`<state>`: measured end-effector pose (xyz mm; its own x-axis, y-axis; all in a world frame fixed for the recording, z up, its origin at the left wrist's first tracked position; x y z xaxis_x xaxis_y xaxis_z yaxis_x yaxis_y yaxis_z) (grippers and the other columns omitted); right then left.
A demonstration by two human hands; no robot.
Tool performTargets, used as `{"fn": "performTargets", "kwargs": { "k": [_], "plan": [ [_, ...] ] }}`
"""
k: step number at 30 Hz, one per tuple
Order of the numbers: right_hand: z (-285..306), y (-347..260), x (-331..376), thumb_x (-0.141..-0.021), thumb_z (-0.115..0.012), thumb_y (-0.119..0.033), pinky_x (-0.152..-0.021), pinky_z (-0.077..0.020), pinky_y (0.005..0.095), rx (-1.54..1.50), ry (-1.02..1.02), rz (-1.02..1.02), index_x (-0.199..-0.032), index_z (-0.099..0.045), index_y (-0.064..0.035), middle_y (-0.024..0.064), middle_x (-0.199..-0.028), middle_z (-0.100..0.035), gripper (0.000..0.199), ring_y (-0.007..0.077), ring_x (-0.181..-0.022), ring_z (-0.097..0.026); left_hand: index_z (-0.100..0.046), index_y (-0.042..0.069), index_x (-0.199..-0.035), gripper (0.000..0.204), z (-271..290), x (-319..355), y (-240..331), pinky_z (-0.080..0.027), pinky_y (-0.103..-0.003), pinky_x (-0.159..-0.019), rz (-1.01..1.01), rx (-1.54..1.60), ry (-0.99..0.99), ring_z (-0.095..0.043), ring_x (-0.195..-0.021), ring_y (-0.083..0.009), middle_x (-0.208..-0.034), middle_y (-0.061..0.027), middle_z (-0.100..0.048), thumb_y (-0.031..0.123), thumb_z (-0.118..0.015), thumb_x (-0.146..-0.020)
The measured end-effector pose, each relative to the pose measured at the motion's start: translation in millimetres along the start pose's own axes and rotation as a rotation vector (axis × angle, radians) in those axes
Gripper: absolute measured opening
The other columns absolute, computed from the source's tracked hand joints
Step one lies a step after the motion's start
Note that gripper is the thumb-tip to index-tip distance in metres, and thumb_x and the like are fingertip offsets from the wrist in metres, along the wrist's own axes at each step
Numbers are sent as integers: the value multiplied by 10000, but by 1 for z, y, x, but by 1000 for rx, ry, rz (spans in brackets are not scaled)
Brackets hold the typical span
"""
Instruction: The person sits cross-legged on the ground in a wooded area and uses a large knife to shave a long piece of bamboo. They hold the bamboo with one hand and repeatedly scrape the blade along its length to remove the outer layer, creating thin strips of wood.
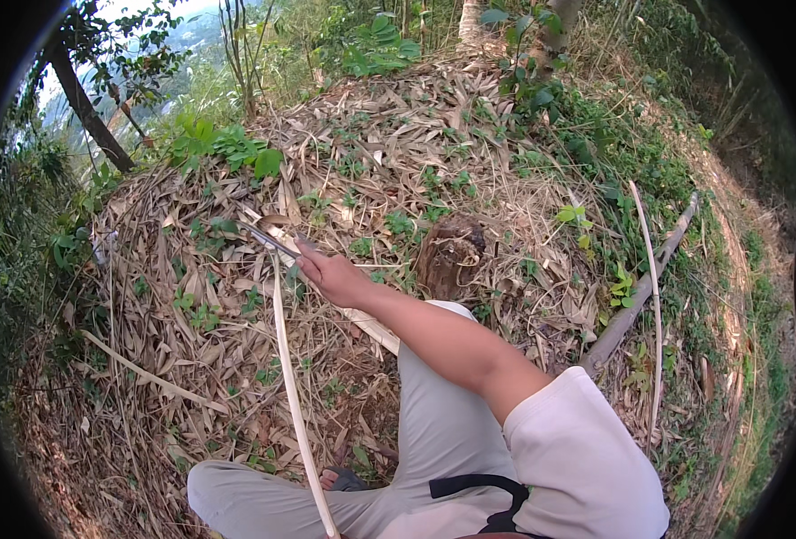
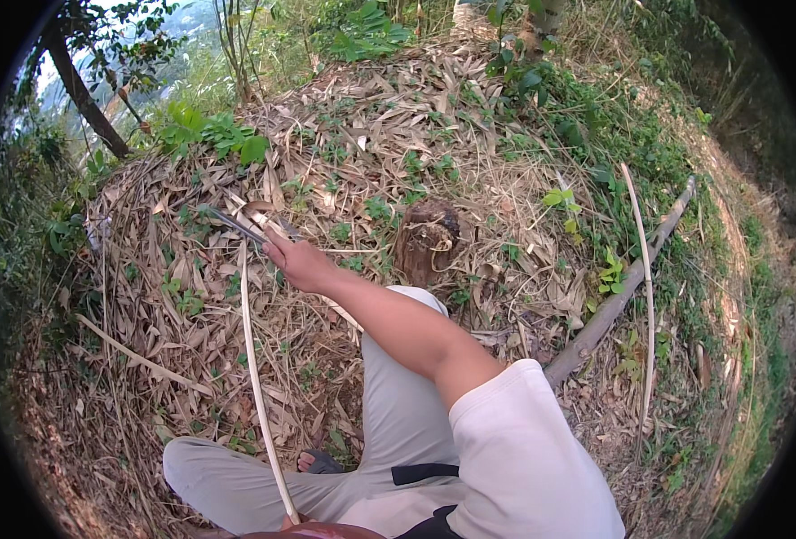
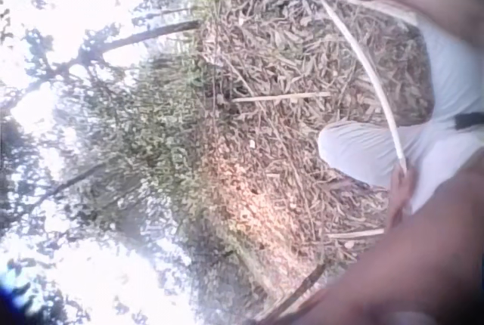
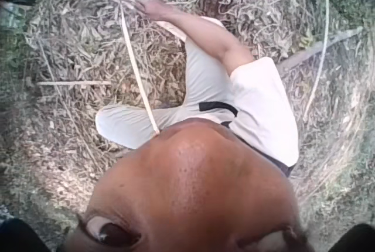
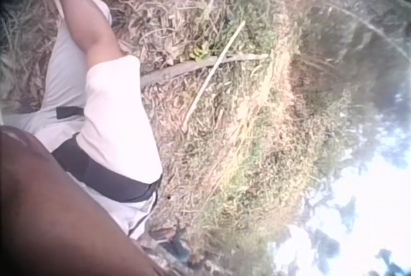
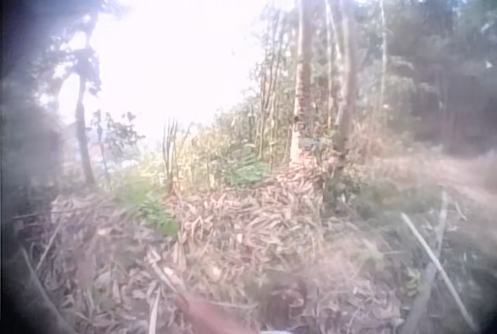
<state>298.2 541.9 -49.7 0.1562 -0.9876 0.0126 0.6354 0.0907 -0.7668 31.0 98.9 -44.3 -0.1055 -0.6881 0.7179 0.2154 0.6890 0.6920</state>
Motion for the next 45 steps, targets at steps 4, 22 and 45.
{"fn": "performTargets", "kwargs": {
  "k": [4,22,45],
  "plan": [
    [-9,-9,14,-1041,-317,-497,-889,-488,503,-242,137,17,-1478,-394,-116,289,-949,-666,585,463,-969,-644,-541,134,-1084,203,11,-32,13,-281,-223,-462,75,-11,22,-365,-559,-20,-668,99,-393,326,-537,-1019],
    [0,-74,133,-1036,-387,-450,-705,-489,451,-46,41,404,-1558,-233,-227,201,-848,-615,588,366,-780,-610,-407,106,-1429,536,-22,-189,192,-398,-257,-467,-399,132,-188,-499,-578,-105,-788,-22,-573,195,-647,-957],
    [62,-60,176,-1021,-394,-495,-618,-484,466,3,173,241,-1559,-231,-247,193,-749,-630,613,367,-668,-626,-447,163,-1055,202,-104,-214,232,-308,-218,-309,-472,163,-269,-386,-386,-70,-702,12,-450,356,-388,-1053]
  ]
}}
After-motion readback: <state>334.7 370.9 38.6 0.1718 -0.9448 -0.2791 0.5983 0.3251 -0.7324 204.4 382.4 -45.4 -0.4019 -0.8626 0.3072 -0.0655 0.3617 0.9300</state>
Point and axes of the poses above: each hand's wrist, its own x-axis away from the middle knuckle, its own z-axis out of the back of the hand, y = z × x, the point moved 7 cm from there along -x, towards the middle knuckle
